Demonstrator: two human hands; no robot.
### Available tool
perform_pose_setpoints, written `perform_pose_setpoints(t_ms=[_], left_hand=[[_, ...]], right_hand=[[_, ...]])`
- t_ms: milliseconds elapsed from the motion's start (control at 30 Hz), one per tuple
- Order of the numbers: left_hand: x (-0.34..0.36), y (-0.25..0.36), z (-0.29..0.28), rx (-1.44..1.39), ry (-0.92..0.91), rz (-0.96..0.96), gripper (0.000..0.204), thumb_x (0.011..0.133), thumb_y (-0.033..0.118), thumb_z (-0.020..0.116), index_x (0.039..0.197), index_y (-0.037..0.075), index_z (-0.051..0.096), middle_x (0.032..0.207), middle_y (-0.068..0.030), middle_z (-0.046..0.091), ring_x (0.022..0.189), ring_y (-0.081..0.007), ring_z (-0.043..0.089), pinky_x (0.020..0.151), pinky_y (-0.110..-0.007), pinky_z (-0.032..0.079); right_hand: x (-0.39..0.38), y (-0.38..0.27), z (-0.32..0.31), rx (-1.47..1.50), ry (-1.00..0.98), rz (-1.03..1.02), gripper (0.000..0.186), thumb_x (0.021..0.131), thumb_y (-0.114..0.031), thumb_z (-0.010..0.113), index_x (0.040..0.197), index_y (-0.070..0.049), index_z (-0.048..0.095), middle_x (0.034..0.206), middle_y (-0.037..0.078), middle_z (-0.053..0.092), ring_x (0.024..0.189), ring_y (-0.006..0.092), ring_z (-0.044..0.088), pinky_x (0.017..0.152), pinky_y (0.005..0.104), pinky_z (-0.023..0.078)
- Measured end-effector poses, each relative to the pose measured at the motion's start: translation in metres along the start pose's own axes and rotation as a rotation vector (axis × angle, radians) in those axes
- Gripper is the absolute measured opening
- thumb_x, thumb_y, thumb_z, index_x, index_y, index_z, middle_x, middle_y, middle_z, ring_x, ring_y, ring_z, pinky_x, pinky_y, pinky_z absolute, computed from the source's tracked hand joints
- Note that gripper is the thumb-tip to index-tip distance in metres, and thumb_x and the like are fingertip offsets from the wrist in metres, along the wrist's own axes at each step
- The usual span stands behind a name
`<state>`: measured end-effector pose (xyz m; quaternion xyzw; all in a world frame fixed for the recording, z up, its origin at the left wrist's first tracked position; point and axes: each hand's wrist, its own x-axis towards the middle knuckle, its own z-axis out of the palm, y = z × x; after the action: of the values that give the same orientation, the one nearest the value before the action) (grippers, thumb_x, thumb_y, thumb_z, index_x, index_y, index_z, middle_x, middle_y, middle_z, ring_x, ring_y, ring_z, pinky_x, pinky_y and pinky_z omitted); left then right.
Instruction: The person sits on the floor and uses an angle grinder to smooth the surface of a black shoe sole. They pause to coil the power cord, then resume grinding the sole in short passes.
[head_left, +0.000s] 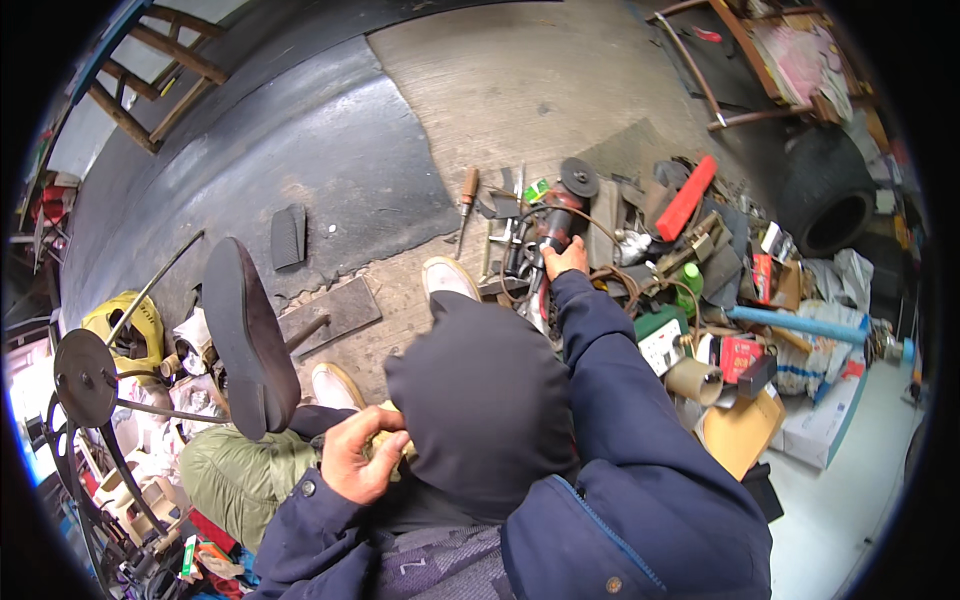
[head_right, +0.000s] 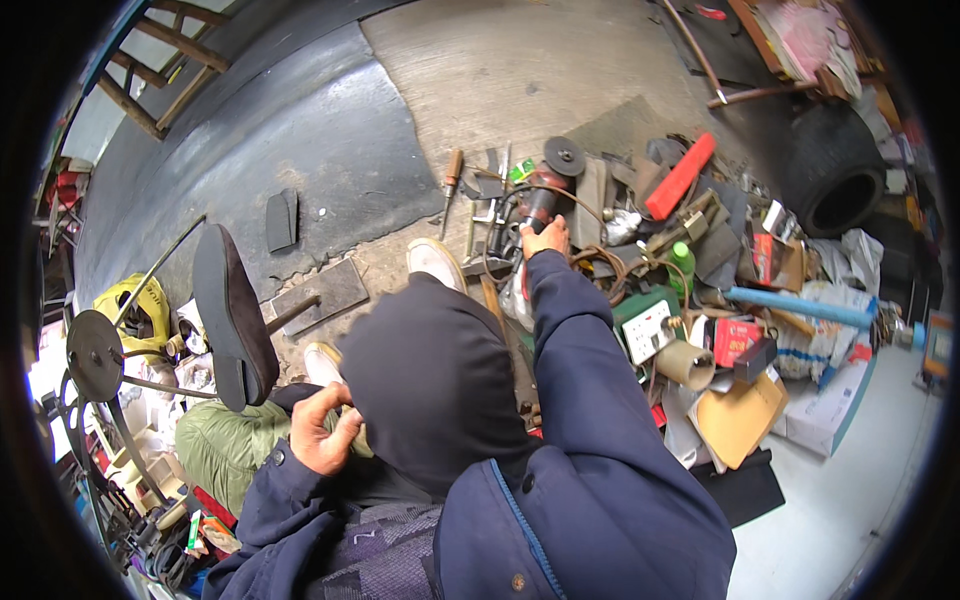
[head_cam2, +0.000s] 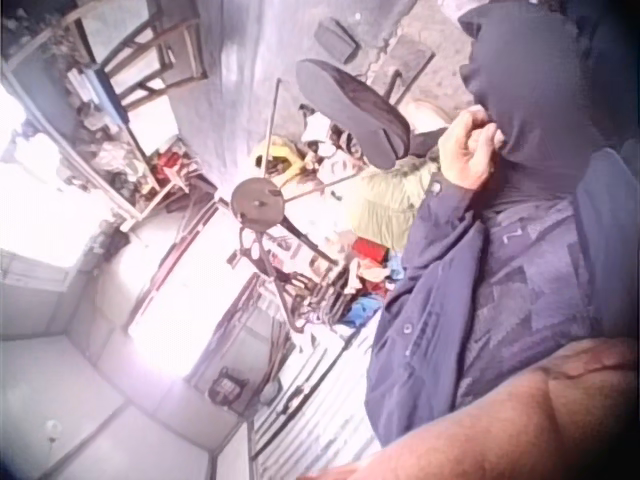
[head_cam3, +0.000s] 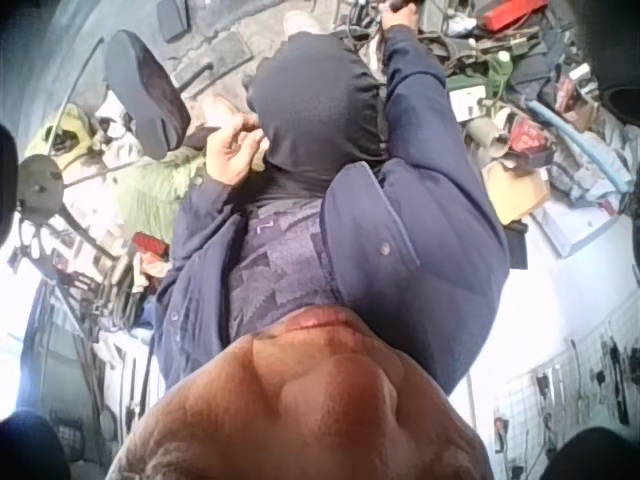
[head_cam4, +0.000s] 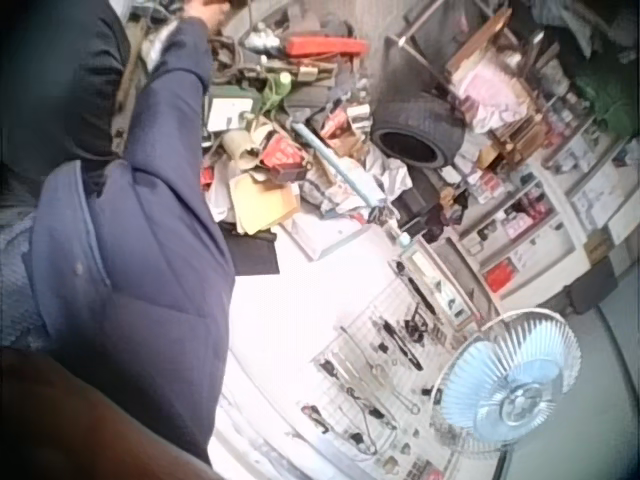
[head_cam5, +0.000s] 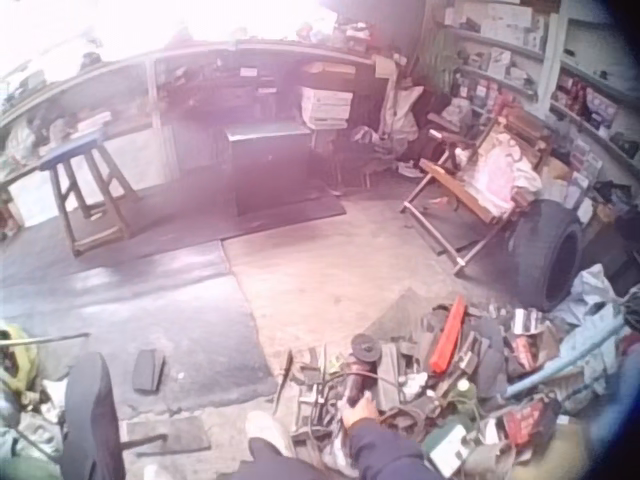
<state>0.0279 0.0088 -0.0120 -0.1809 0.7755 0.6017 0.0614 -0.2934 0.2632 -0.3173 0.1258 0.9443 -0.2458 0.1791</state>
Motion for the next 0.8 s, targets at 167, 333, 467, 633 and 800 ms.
perform_pose_setpoints(t_ms=[167,333,467,633,800], left_hand=[[0.024,-0.014,0.001,-0.051,-0.126,-0.172,0.015,0.089,0.007,0.071,0.1,-0.001,0.067,0.091,-0.0169,0.069,0.085,-0.0351,0.068,0.078,-0.038,0.053],[0.043,-0.018,-0.004,0.018,-0.201,-0.171,0.026,0.091,0.021,0.071,0.108,0.002,0.068,0.096,-0.0181,0.071,0.092,-0.0399,0.068,0.081,-0.045,0.054],[0.047,-0.014,-0.006,-0.006,-0.195,-0.112,0.02,0.09,0.008,0.068,0.107,-0.002,0.065,0.091,-0.0192,0.067,0.084,-0.0369,0.068,0.077,-0.038,0.053],[0.043,-0.022,0.005,-0.053,-0.046,-0.115,0.026,0.091,0.016,0.069,0.113,0.002,0.068,0.1,-0.0182,0.072,0.095,-0.0365,0.07,0.085,-0.041,0.054],[0.081,-0.054,0.028,-0.45,0.16,-0.258,0.027,0.1,0.02,0.065,0.12,0.001,0.066,0.111,-0.005,0.071,0.106,-0.0128,0.064,0.095,-0.03,0.05]], right_hand=[[0.018,-0.027,0.01,-0.13,-0.066,0.119,0.089,0.071,-0.049,0.087,0.132,-0.001,0.044,0.125,0.026,0.068,0.117,0.0413,0.067,0.102,0.0484,0.051],[0.036,-0.011,0.023,-0.025,0.062,0.061,0.076,0.067,-0.034,0.089,0.124,0.002,0.052,0.114,0.026,0.071,0.108,0.0419,0.07,0.097,0.0463,0.053],[0.049,0.005,-0.003,0.409,-0.117,-0.088,0.05,0.07,-0.018,0.087,0.11,0.0,0.064,0.095,0.014,0.072,0.083,0.0272,0.071,0.08,0.0375,0.057],[0.024,-0.002,-0.083,0.957,-0.878,0.08,0.042,0.09,-0.021,0.07,0.122,0.005,0.06,0.101,0.018,0.071,0.082,0.0279,0.074,0.073,0.0416,0.065],[-0.047,-0.035,-0.104,1.379,-1.48,0.175,0.069,0.087,-0.029,0.069,0.144,0.002,0.044,0.117,0.029,0.064,0.086,0.0327,0.073,0.067,0.0445,0.067]])
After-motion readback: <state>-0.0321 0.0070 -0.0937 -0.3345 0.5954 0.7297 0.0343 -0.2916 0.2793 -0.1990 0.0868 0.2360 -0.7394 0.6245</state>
